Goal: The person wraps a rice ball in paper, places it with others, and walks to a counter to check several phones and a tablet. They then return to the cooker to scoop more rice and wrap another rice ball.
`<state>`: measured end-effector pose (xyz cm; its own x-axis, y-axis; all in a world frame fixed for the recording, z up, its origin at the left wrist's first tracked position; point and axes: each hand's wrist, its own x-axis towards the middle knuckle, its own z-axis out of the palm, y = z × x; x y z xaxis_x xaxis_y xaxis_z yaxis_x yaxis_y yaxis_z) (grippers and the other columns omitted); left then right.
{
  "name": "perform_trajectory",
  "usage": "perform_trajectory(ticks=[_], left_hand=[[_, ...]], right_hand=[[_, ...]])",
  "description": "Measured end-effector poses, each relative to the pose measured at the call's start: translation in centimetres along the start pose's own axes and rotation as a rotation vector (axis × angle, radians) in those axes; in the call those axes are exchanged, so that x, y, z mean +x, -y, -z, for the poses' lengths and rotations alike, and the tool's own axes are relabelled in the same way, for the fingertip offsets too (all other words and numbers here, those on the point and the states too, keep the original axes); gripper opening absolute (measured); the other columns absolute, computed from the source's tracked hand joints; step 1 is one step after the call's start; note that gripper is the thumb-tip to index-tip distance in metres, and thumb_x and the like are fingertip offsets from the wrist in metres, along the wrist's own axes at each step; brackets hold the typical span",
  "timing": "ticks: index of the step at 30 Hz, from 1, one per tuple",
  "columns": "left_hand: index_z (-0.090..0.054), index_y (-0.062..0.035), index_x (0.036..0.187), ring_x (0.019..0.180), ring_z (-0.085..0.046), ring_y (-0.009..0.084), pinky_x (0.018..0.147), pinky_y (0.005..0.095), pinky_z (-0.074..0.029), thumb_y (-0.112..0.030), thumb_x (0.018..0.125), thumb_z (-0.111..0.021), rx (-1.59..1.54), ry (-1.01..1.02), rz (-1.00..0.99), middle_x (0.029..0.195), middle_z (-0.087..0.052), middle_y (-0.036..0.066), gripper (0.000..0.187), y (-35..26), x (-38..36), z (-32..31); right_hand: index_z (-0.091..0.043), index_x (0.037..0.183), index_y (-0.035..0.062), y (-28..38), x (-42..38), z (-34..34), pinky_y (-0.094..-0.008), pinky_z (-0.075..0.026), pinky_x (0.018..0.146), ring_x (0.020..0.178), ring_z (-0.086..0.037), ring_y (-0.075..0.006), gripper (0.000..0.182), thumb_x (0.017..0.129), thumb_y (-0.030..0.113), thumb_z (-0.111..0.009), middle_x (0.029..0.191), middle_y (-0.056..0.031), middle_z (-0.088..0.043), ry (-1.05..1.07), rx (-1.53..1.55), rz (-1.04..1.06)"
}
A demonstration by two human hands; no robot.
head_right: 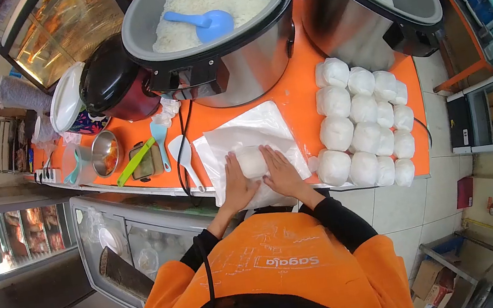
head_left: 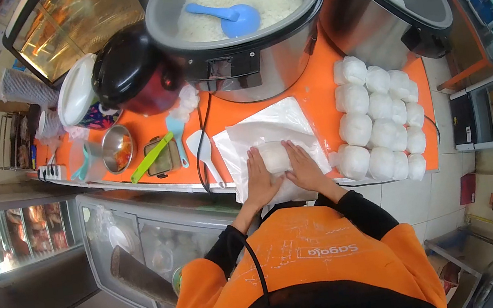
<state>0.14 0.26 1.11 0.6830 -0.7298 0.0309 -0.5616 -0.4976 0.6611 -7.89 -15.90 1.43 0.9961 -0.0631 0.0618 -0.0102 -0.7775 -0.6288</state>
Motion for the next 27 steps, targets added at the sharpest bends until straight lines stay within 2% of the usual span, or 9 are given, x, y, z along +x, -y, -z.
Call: perform_trajectory(ticks=[5,7,8,11,14,17,20,23,27], left_hand=[[-0.005,0.0115,0.136,0.134,-0.005,0.0415,0.109,0.0468,-0.005,-0.041,0.079,-0.061,-0.202,-0.041,0.139,0.143,-0.008,0.03,0.095,-1.4,0.4,-1.2],[-0.005,0.0109,0.136,0.134,-0.004,0.0427,0.108,0.0475,-0.004,-0.041,0.081,-0.058,-0.043,-0.015,0.277,0.143,-0.007,0.031,0.093,-1.0,0.2,-1.4],[-0.006,0.011,0.137,0.135,-0.005,0.041,0.108,0.0483,-0.003,-0.048,0.082,-0.054,0.176,0.007,0.243,0.143,-0.008,0.031,0.093,-0.7,-0.1,-1.1],[-0.007,0.0111,0.137,0.135,-0.005,0.04,0.108,0.0492,-0.001,-0.051,0.083,-0.051,0.248,-0.018,0.164,0.143,-0.007,0.031,0.093,0.0,-0.3,-1.0],[-0.007,0.0112,0.136,0.135,-0.004,0.0398,0.107,0.0498,0.001,-0.05,0.082,-0.052,0.217,0.013,0.111,0.143,-0.007,0.03,0.093,-0.8,0.0,-0.6],[-0.009,0.0108,0.136,0.136,-0.007,0.0371,0.106,0.0504,0.005,-0.047,0.083,-0.052,0.002,-0.017,0.058,0.143,-0.011,0.029,0.09,-2.0,0.3,-0.7],[-0.018,0.0104,0.135,0.133,-0.018,0.0363,0.108,0.0462,-0.011,-0.043,0.078,-0.061,-0.182,-0.002,0.19,0.14,-0.021,0.029,0.089,-2.0,1.3,-1.1],[-0.029,0.0081,0.131,0.124,-0.036,0.0358,0.103,0.0396,-0.028,-0.034,0.073,-0.068,-0.482,-0.288,0.329,0.132,-0.037,0.028,0.082,-4.0,2.1,-2.1],[-0.043,0.0054,0.121,0.104,-0.054,0.0271,0.088,0.0313,-0.043,-0.015,0.076,-0.066,-0.417,-0.361,0.476,0.113,-0.054,0.019,0.055,-4.2,3.5,-2.9]], right_hand=[[-0.015,0.138,-0.0038,-1.4,0.0,-0.7,-0.041,-0.017,0.109,0.134,-0.02,-0.0309,0.078,0.077,0.021,-0.057,0.143,-0.0214,-0.02,0.026,0.038,0.025],[-0.015,0.138,-0.004,-0.9,0.0,-0.1,-0.0445,-0.019,0.107,0.129,-0.028,-0.0329,0.079,0.077,0.023,-0.058,0.137,-0.0238,-0.029,0.083,0.014,-0.013],[-0.015,0.138,-0.0041,-0.3,0.2,0.6,-0.0463,-0.019,0.107,0.126,-0.032,-0.0339,0.08,0.077,0.023,-0.058,0.134,-0.025,-0.033,0.112,-0.001,-0.028],[-0.016,0.138,-0.0044,2.0,0.1,1.1,-0.0499,-0.022,0.103,0.113,-0.043,-0.0351,0.079,0.077,0.025,-0.058,0.115,-0.0245,-0.048,0.206,-0.117,-0.218],[-0.012,0.138,-0.0038,0.5,-0.3,-1.2,-0.0496,-0.017,0.105,0.127,-0.029,-0.0367,0.082,0.077,0.025,-0.059,0.139,-0.0244,-0.025,0.159,-0.009,-0.229],[-0.012,0.138,-0.0043,-0.8,-0.6,-1.7,-0.0495,-0.015,0.106,0.129,-0.026,-0.0365,0.082,0.078,0.027,-0.059,0.139,-0.0257,-0.023,0.127,0.023,-0.168],[-0.018,0.135,-0.0084,-0.7,-0.5,-1.5,-0.0486,-0.016,0.106,0.123,-0.035,-0.0347,0.079,0.078,0.027,-0.058,0.129,-0.0254,-0.038,-0.018,0.015,-0.074],[-0.017,0.134,-0.0096,-1.8,-0.8,-2.1,-0.0483,-0.011,0.108,0.13,-0.025,-0.0331,0.079,0.078,0.027,-0.058,0.14,-0.0232,-0.024,0.032,-0.042,-0.039],[-0.016,0.135,-0.0088,-1.2,-0.3,-1.0,-0.0476,-0.009,0.109,0.133,-0.021,-0.0329,0.078,0.076,0.022,-0.059,0.141,-0.0221,-0.022,0.036,-0.058,-0.024]])
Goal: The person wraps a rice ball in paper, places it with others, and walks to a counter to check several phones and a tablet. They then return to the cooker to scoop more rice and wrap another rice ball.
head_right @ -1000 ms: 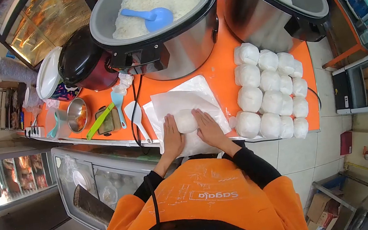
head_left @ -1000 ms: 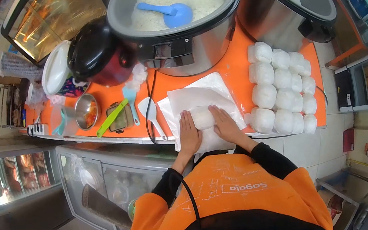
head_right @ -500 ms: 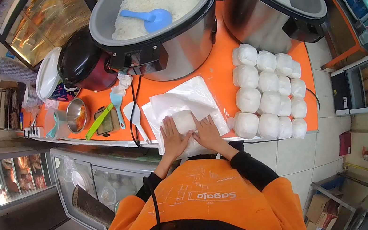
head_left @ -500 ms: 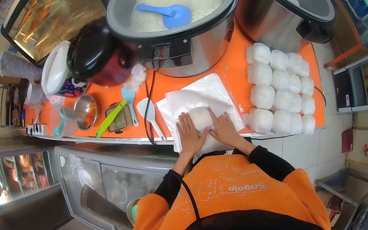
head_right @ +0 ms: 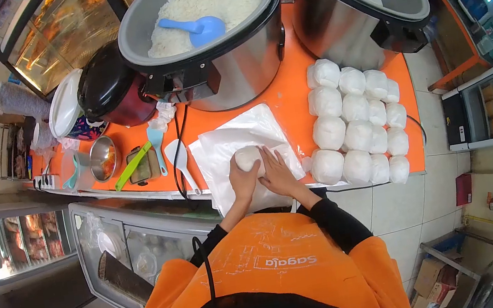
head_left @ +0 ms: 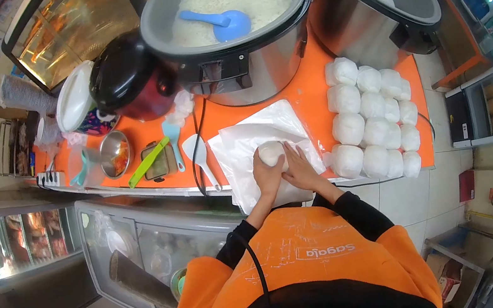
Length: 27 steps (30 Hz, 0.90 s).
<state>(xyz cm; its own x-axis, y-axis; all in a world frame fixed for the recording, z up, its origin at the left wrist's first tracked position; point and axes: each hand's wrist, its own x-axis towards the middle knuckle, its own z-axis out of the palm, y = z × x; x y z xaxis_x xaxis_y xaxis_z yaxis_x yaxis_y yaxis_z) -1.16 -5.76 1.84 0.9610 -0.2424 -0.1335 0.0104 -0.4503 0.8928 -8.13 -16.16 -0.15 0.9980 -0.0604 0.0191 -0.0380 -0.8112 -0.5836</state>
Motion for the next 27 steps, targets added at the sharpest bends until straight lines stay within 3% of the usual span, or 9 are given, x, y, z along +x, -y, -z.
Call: perform_trajectory(ticks=[5,8,11,15,18,19,23,26,27], left_hand=[[-0.046,0.0045,0.116,0.098,-0.055,0.0197,0.085,0.029,-0.044,-0.007,0.077,-0.061,-0.599,0.227,0.264,0.106,-0.056,0.012,0.044,-3.9,0.3,2.8],[-0.048,0.0019,0.116,0.098,-0.055,0.0183,0.087,0.0285,-0.044,-0.004,0.076,-0.061,-0.802,0.249,0.25,0.106,-0.056,0.01,0.043,-5.3,0.5,3.6],[-0.048,0.0028,0.115,0.098,-0.055,0.0182,0.086,0.0283,-0.044,-0.003,0.075,-0.06,-0.717,0.242,0.216,0.105,-0.057,0.01,0.042,-5.1,1.2,3.8],[-0.043,0.0028,0.119,0.103,-0.054,0.0226,0.086,0.033,-0.047,-0.011,0.077,-0.057,-0.826,0.269,0.452,0.112,-0.053,0.012,0.046,-2.5,3.4,4.9],[-0.043,0.0025,0.119,0.106,-0.054,0.0253,0.088,0.036,-0.048,-0.015,0.079,-0.054,-0.977,0.304,0.562,0.115,-0.052,0.014,0.045,-0.6,5.0,6.9],[-0.042,0.0024,0.12,0.11,-0.052,0.0272,0.092,0.0372,-0.047,-0.015,0.079,-0.053,-0.994,0.277,0.588,0.118,-0.051,0.016,0.046,-0.6,5.2,7.4],[-0.041,0.0025,0.122,0.11,-0.053,0.0286,0.092,0.0389,-0.047,-0.011,0.078,-0.051,-1.03,0.13,0.59,0.118,-0.051,0.016,0.047,-2.0,5.5,10.2],[-0.041,0.0028,0.122,0.108,-0.053,0.0284,0.092,0.0392,-0.047,-0.011,0.078,-0.05,-0.977,0.18,0.468,0.117,-0.052,0.015,0.047,-1.3,5.7,11.6],[-0.043,-0.0003,0.12,0.102,-0.055,0.0243,0.089,0.0347,-0.046,-0.001,0.072,-0.057,-0.985,0.176,0.485,0.112,-0.052,0.012,0.05,-2.9,5.3,12.2]], right_hand=[[-0.014,0.137,-0.0048,2.2,0.3,3.7,-0.042,-0.011,0.109,0.135,-0.016,-0.0327,0.081,0.074,0.016,-0.059,0.143,-0.0207,-0.019,0.037,0.264,-0.089],[-0.022,0.137,-0.001,4.9,1.3,7.0,-0.0366,-0.016,0.109,0.133,-0.02,-0.032,0.073,0.076,0.015,-0.058,0.141,-0.0207,-0.023,-0.169,0.82,-0.013],[-0.032,0.132,0.0004,2.6,2.5,7.1,-0.0334,-0.021,0.106,0.132,-0.025,-0.0312,0.059,0.079,0.013,-0.055,0.139,-0.0207,-0.028,-0.089,1.252,-0.211],[-0.045,0.12,0.0041,1.5,2.0,6.3,-0.0357,-0.028,0.102,0.123,-0.036,-0.0319,0.044,0.078,0.009,-0.056,0.127,-0.0191,-0.042,-0.38,0.524,-0.22],[-0.049,0.113,0.0068,3.7,1.2,4.0,-0.0366,-0.033,0.097,0.109,-0.046,-0.0338,0.043,0.072,0.004,-0.061,0.117,-0.0183,-0.047,-0.596,0.427,-0.235],[-0.047,0.114,0.0073,3.2,1.0,2.7,-0.0385,-0.035,0.095,0.103,-0.048,-0.035,0.05,0.068,0.0,-0.064,0.112,-0.0171,-0.048,-0.512,0.6,-0.319],[-0.041,0.12,0.0063,2.2,1.2,1.7,-0.0406,-0.033,0.095,0.11,-0.042,-0.0351,0.057,0.068,0.0,-0.064,0.115,-0.0172,-0.046,-0.38,0.602,-0.468],[-0.046,0.117,0.0086,4.1,2.0,3.3,-0.0423,-0.033,0.095,0.113,-0.042,-0.0337,0.054,0.068,0.003,-0.066,0.119,-0.0168,-0.044,-0.714,0.195,-0.356],[-0.047,0.119,0.0111,5.8,2.2,5.8,-0.0443,-0.031,0.095,0.116,-0.04,-0.0322,0.055,0.068,0.005,-0.068,0.126,-0.0152,-0.04,-0.664,0.098,-0.313]])
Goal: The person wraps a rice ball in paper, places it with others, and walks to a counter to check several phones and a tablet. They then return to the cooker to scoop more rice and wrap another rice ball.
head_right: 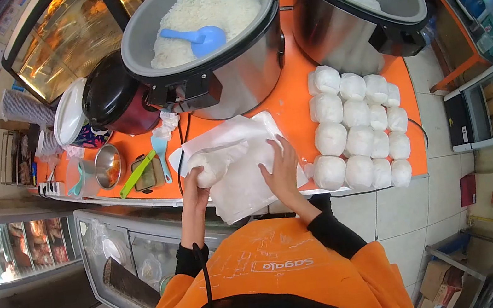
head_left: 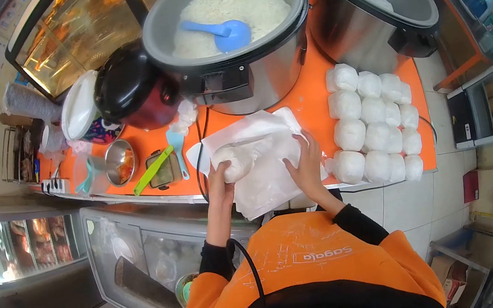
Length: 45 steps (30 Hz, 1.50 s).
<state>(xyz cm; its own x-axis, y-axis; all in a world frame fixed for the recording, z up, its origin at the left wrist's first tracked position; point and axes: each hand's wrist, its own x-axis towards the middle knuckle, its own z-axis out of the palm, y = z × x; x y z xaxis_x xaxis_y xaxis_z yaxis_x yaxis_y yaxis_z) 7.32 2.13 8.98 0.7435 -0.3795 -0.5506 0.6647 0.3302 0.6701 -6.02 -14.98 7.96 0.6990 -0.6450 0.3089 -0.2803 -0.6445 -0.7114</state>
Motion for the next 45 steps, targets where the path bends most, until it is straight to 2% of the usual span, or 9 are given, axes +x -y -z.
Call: perform_trajectory(ticks=[4,8,17,20,25,27,32,38,45], left_hand=[[-0.047,0.0024,0.114,0.098,-0.055,0.0202,0.086,0.0299,-0.044,0.0,0.07,-0.061,0.271,0.035,-0.17,0.105,-0.056,0.01,0.047,0.5,-2.2,-2.8],[-0.044,0.0016,0.117,0.101,-0.053,0.0201,0.088,0.0294,-0.043,-0.002,0.071,-0.062,0.264,0.038,-0.265,0.108,-0.054,0.011,0.05,1.8,-2.8,-5.2],[-0.036,-0.0011,0.123,0.108,-0.046,0.0188,0.093,0.0298,-0.036,-0.013,0.08,-0.053,0.337,0.279,-0.171,0.114,-0.047,0.01,0.048,5.6,-3.5,-11.2],[-0.032,-0.0016,0.129,0.122,-0.033,0.0204,0.102,0.0327,-0.025,-0.027,0.083,-0.042,0.332,0.45,-0.094,0.127,-0.039,0.011,0.053,7.7,-2.8,-13.1],[-0.029,-0.0027,0.136,0.134,-0.016,0.0227,0.109,0.0341,-0.011,-0.023,0.084,-0.042,0.504,0.567,-0.143,0.141,-0.027,0.012,0.057,8.8,-1.5,-14.7],[-0.027,-0.0004,0.136,0.135,-0.013,0.0261,0.109,0.0347,-0.011,-0.021,0.085,-0.044,0.816,0.414,-0.331,0.143,-0.021,0.014,0.057,9.1,-0.6,-12.5],[-0.028,-0.0088,0.139,0.134,-0.011,0.0366,0.107,0.0533,-0.006,-0.036,0.083,-0.053,1.847,0.022,-0.649,0.142,-0.023,0.019,0.066,9.8,2.9,-1.9],[-0.03,-0.0124,0.138,0.135,-0.008,0.0385,0.104,0.0589,-0.004,-0.044,0.08,-0.055,1.99,0.341,-0.779,0.146,-0.017,0.017,0.071,9.5,2.9,-1.0],[-0.029,-0.0139,0.139,0.135,-0.007,0.0384,0.104,0.0602,-0.004,-0.045,0.08,-0.055,1.98,0.353,-0.785,0.146,-0.016,0.017,0.071,10.0,3.3,-1.3]], right_hand=[[-0.044,0.126,0.012,5.2,3.4,2.6,-0.0406,-0.036,0.092,0.114,-0.045,-0.0305,0.057,0.072,0.004,-0.063,0.125,-0.0131,-0.046,0.25,-0.001,0.415],[-0.046,0.124,0.0074,3.1,1.5,-0.6,-0.0321,-0.046,0.081,0.096,-0.058,-0.0331,0.046,0.079,0.002,-0.053,0.101,-0.0199,-0.059,0.271,0.321,0.154],[-0.036,0.133,0.005,1.9,2.1,4.1,-0.0288,-0.031,0.099,0.12,-0.036,-0.0151,0.056,0.081,0.005,-0.06,0.13,-0.0092,-0.041,0.315,0.932,-0.383],[-0.036,0.131,0.0018,-0.7,3.2,7.5,-0.029,-0.036,0.096,0.113,-0.045,-0.0151,0.059,0.08,0.008,-0.064,0.122,-0.0093,-0.048,0.313,0.922,-0.465],[-0.037,0.13,0.0036,-5.4,3.9,14.1,-0.0279,-0.046,0.082,0.102,-0.053,-0.0147,0.064,0.076,0.013,-0.069,0.112,-0.0054,-0.053,0.197,1.262,-0.78],[-0.031,0.134,0.0087,-8.1,4.5,17.2,-0.0278,-0.047,0.078,0.099,-0.054,-0.0153,0.071,0.075,0.016,-0.07,0.113,-0.0055,-0.052,-0.133,1.102,-0.904],[-0.027,0.132,0.01,-20.1,6.4,21.1,-0.0323,-0.046,0.08,0.099,-0.053,-0.02,0.074,0.073,0.02,-0.071,0.114,-0.0124,-0.048,-0.327,0.758,-0.767],[-0.03,0.125,0.0015,-24.3,8.2,17.9,-0.032,-0.043,0.086,0.103,-0.05,-0.024,0.068,0.074,0.021,-0.07,0.111,-0.0145,-0.049,-0.273,0.584,-0.73],[-0.048,0.113,-0.0046,-25.7,7.3,17.5,-0.0384,-0.035,0.093,0.107,-0.046,-0.0321,0.048,0.076,0.021,-0.066,0.112,-0.0205,-0.05,-0.313,-0.342,-0.343]])
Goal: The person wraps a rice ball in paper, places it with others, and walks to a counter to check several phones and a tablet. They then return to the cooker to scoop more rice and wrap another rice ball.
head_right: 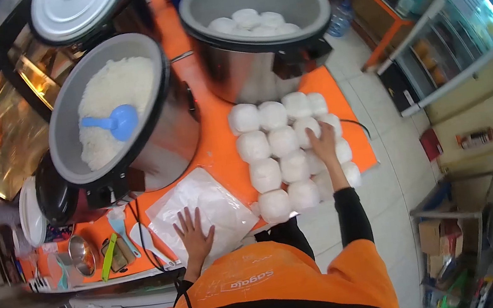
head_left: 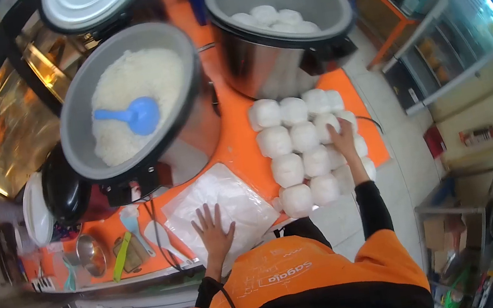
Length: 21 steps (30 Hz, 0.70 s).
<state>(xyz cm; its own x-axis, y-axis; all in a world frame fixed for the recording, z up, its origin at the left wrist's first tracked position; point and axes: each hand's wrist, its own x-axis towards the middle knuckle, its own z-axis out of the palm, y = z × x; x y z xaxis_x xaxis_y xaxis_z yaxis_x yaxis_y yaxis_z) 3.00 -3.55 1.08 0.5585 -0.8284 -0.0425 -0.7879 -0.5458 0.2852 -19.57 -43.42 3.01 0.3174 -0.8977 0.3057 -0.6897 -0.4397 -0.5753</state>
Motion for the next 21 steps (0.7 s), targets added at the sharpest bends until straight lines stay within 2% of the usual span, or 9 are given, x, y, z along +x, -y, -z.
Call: perform_trajectory(ticks=[1,5,11,13,14,15,18,19,21], left_hand=[[-0.03,-0.0146,0.139,0.135,-0.008,0.0388,0.103,0.0612,-0.006,-0.047,0.08,-0.054,0.008,-0.011,0.017,0.146,-0.017,0.017,0.072,0.4,0.0,0.0],[-0.027,-0.0181,0.14,0.135,-0.01,0.0374,0.103,0.0613,-0.007,-0.052,0.08,-0.051,0.021,-0.015,0.048,0.146,-0.017,0.015,0.073,0.8,-0.2,-0.4],[-0.028,-0.0193,0.14,0.135,-0.011,0.0365,0.102,0.0625,-0.007,-0.053,0.081,-0.05,-0.057,-0.046,0.065,0.147,-0.016,0.015,0.072,1.0,-0.2,0.0],[-0.028,-0.0192,0.14,0.135,-0.01,0.0371,0.1,0.0644,-0.007,-0.052,0.082,-0.05,-0.082,-0.05,0.093,0.147,-0.016,0.015,0.071,0.7,0.0,0.7],[-0.028,-0.0191,0.14,0.135,-0.01,0.0374,0.1,0.0654,-0.007,-0.052,0.082,-0.05,-0.094,-0.052,0.105,0.147,-0.015,0.015,0.07,0.6,0.1,1.1],[-0.03,-0.0183,0.139,0.135,-0.01,0.0373,0.099,0.0664,-0.001,-0.05,0.079,-0.054,-0.12,-0.11,0.104,0.145,-0.02,0.016,0.072,0.7,0.4,1.2],[-0.034,-0.0166,0.135,0.135,-0.011,0.0365,0.099,0.0641,0.005,-0.049,0.075,-0.061,-0.015,-0.611,-0.005,0.143,-0.027,0.014,0.073,1.6,2.1,2.8],[-0.042,-0.0154,0.127,0.135,-0.014,0.0361,0.1,0.0614,0.009,-0.04,0.073,-0.064,-0.097,-0.785,0.004,0.138,-0.034,0.011,0.063,2.1,2.7,3.8],[-0.045,-0.0141,0.119,0.129,-0.018,0.0404,0.1,0.0637,0.0,-0.029,0.072,-0.061,-0.107,-1.042,0.062,0.132,-0.036,0.012,0.051,2.9,3.8,8.2]], right_hand=[[-0.049,0.111,-0.0048,1.5,-0.1,0.7,-0.0397,-0.034,0.093,0.107,-0.045,-0.0334,0.046,0.077,0.02,-0.065,0.112,-0.0207,-0.051,-0.084,-0.093,0.13],[-0.057,0.101,0.0022,16.0,2.2,4.5,-0.0377,-0.037,0.088,0.099,-0.049,-0.0318,0.027,0.076,0.007,-0.06,0.1,-0.0164,-0.055,-0.529,0.3,0.295],[-0.059,0.076,0.0111,42.1,7.0,4.1,-0.0333,-0.041,0.073,0.081,-0.055,-0.0205,0.014,0.066,0.003,-0.057,0.08,-0.0004,-0.057,0.19,0.315,1.302],[-0.06,0.09,0.0128,46.9,8.4,-2.6,-0.0351,-0.041,0.085,0.097,-0.055,-0.0213,0.021,0.074,0.003,-0.051,0.097,-0.0022,-0.06,0.456,0.1,1.531],[-0.059,0.095,0.0161,48.5,9.1,-6.9,-0.0353,-0.039,0.089,0.103,-0.052,-0.0177,0.022,0.076,0.008,-0.051,0.1,0.0011,-0.058,0.293,0.091,1.776],[-0.057,0.1,0.0194,49.6,9.7,-10.6,-0.0355,-0.037,0.093,0.108,-0.049,-0.014,0.024,0.078,0.013,-0.052,0.102,0.0044,-0.057,0.113,0.079,2.011],[-0.048,0.114,0.0191,50.6,11.9,-16.3,-0.0387,-0.032,0.102,0.121,-0.04,-0.0147,0.033,0.082,0.011,-0.048,0.118,0.0054,-0.05,0.4,-0.394,2.345],[-0.048,0.114,0.0179,51.2,13.1,-16.8,-0.0392,-0.033,0.1,0.119,-0.042,-0.0171,0.032,0.083,0.012,-0.048,0.116,0.0035,-0.051,0.445,-0.397,2.332],[-0.048,0.114,0.0154,52.2,15.1,-16.0,-0.0404,-0.036,0.096,0.116,-0.047,-0.022,0.029,0.085,0.015,-0.048,0.113,-0.0003,-0.054,0.55,-0.405,2.309]])
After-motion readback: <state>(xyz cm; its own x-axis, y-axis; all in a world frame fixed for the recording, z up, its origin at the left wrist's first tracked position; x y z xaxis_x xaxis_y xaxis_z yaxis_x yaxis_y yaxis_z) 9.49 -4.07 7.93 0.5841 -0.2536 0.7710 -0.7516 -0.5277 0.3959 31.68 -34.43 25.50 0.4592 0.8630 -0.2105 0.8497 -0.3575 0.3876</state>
